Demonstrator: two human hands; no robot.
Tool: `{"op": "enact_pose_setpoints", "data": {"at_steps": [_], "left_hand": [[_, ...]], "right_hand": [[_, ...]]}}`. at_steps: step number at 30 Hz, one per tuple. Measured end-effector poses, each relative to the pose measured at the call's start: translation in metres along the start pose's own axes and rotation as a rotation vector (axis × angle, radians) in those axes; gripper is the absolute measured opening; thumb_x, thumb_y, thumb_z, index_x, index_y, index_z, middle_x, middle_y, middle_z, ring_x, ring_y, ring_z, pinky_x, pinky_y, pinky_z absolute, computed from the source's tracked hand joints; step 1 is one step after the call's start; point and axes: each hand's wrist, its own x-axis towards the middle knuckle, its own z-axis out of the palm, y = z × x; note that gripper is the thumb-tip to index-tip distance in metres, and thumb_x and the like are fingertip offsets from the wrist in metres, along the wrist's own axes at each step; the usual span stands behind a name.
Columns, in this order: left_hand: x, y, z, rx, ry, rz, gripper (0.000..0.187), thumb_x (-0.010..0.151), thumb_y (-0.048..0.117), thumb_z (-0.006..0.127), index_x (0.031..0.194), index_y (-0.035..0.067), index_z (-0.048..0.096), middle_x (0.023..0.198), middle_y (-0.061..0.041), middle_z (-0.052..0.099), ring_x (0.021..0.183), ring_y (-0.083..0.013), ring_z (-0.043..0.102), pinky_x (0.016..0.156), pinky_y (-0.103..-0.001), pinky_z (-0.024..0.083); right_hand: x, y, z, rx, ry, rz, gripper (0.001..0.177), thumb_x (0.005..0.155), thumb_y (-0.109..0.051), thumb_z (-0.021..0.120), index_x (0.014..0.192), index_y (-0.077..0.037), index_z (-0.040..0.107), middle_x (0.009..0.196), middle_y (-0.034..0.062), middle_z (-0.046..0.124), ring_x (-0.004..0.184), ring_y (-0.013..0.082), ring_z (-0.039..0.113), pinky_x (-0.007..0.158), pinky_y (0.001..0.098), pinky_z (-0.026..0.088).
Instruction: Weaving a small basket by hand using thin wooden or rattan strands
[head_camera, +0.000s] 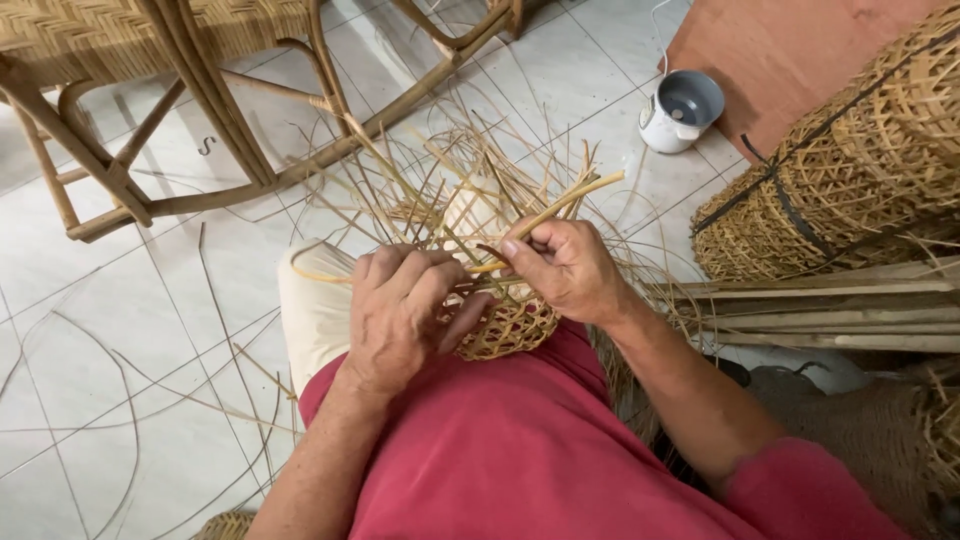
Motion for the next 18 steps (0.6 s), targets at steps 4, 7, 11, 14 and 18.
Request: {"op": "enact_pose_setpoints", "data": {"at_steps": [4, 7, 11, 14, 18], "left_hand": [[0.014, -0.002, -0.005, 0.031, -0.120, 0.035, 0.022, 0.092, 0.039, 0.078, 0.110, 0.026, 0.072, 0.108, 0.002, 0.063, 0.096, -0.0183, 0.056, 0.079, -0.033, 0.047], [0.026, -0.002, -0.008, 0.061, -0.178, 0.088, 0.019, 0.092, 0.036, 0.078, 0.104, 0.023, 0.073, 0.117, -0.002, 0.064, 0.096, -0.0196, 0.053, 0.078, -0.031, 0.047], [0.022, -0.017, 0.004, -0.115, -0.262, 0.124, 0.014, 0.096, 0.036, 0.072, 0.099, 0.022, 0.072, 0.099, 0.001, 0.065, 0.089, -0.0192, 0.056, 0.074, -0.030, 0.048], [0.019, -0.021, 0.005, -0.158, -0.286, 0.101, 0.015, 0.095, 0.035, 0.075, 0.096, 0.020, 0.073, 0.093, -0.002, 0.065, 0.085, -0.0203, 0.057, 0.079, -0.032, 0.048], [0.027, -0.011, -0.003, -0.284, -0.319, -0.028, 0.011, 0.093, 0.031, 0.077, 0.099, 0.021, 0.077, 0.094, -0.002, 0.063, 0.086, -0.0202, 0.056, 0.078, -0.033, 0.050]], "right_hand": [[0.001, 0.000, -0.001, -0.057, -0.019, -0.022, 0.019, 0.102, -0.009, 0.060, 0.091, -0.004, 0.076, 0.065, 0.0078, 0.069, 0.062, 0.0109, 0.057, 0.058, 0.0329, 0.054], [0.000, -0.002, -0.001, -0.015, -0.037, -0.008, 0.021, 0.103, -0.011, 0.060, 0.093, -0.003, 0.076, 0.068, 0.0098, 0.072, 0.061, 0.0114, 0.058, 0.059, 0.0317, 0.055], [-0.004, 0.012, -0.005, 0.066, -0.108, -0.007, 0.023, 0.097, -0.004, 0.056, 0.113, 0.003, 0.071, 0.075, 0.0136, 0.072, 0.049, 0.0090, 0.048, 0.047, 0.0213, 0.042], [-0.004, -0.005, -0.010, 0.063, -0.119, -0.022, 0.033, 0.091, 0.001, 0.059, 0.123, 0.004, 0.063, 0.081, 0.0162, 0.074, 0.044, 0.0053, 0.044, 0.042, 0.0196, 0.039], [-0.007, -0.004, -0.008, 0.068, -0.102, -0.007, 0.037, 0.088, -0.004, 0.070, 0.123, 0.000, 0.062, 0.089, 0.0131, 0.079, 0.046, 0.0025, 0.042, 0.040, 0.0176, 0.036]]}}
